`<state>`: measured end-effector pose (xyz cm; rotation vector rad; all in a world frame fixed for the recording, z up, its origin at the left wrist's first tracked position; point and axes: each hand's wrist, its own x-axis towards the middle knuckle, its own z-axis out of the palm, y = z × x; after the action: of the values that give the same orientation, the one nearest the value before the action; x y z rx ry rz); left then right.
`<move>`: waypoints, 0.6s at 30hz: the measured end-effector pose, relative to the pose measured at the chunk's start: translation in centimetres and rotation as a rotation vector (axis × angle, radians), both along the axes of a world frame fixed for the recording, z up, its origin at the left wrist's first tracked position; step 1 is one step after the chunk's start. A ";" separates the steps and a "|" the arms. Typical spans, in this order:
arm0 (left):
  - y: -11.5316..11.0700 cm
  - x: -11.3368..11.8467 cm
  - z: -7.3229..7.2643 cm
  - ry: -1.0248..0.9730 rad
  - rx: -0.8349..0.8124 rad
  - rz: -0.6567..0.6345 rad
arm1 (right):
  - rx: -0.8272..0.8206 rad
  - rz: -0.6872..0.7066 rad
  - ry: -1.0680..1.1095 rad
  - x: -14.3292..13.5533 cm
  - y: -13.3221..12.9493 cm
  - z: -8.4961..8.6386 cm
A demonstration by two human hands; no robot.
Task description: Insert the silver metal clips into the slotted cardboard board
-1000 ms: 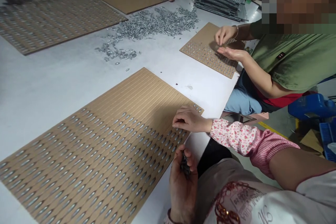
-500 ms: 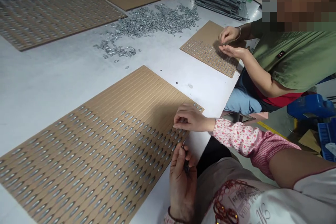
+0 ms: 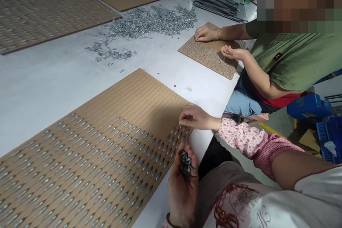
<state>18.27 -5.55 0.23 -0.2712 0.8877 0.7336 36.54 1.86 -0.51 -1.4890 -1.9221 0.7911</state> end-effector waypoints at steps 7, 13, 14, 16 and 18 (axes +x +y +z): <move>0.0 -0.1 0.6 -0.039 -0.002 -0.003 | 0.045 -0.053 -0.248 -0.3 0.9 -1.5; 0.2 0.1 0.7 -0.003 -0.115 -0.002 | 0.013 -0.088 -0.350 -0.5 0.8 -1.4; 0.3 0.1 0.7 0.011 -0.140 0.007 | 0.012 -0.097 -0.360 -0.4 0.9 -1.4; 0.6 0.2 0.9 0.036 -0.163 0.035 | 0.027 -0.113 -0.368 -0.4 0.9 -1.4; 0.7 0.3 0.9 0.047 -0.141 0.063 | 0.066 -0.102 -0.338 -0.4 0.7 -1.1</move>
<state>18.62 -4.82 1.13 -0.4096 0.9806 0.7390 36.19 2.59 -1.62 -1.7520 -2.0681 0.4477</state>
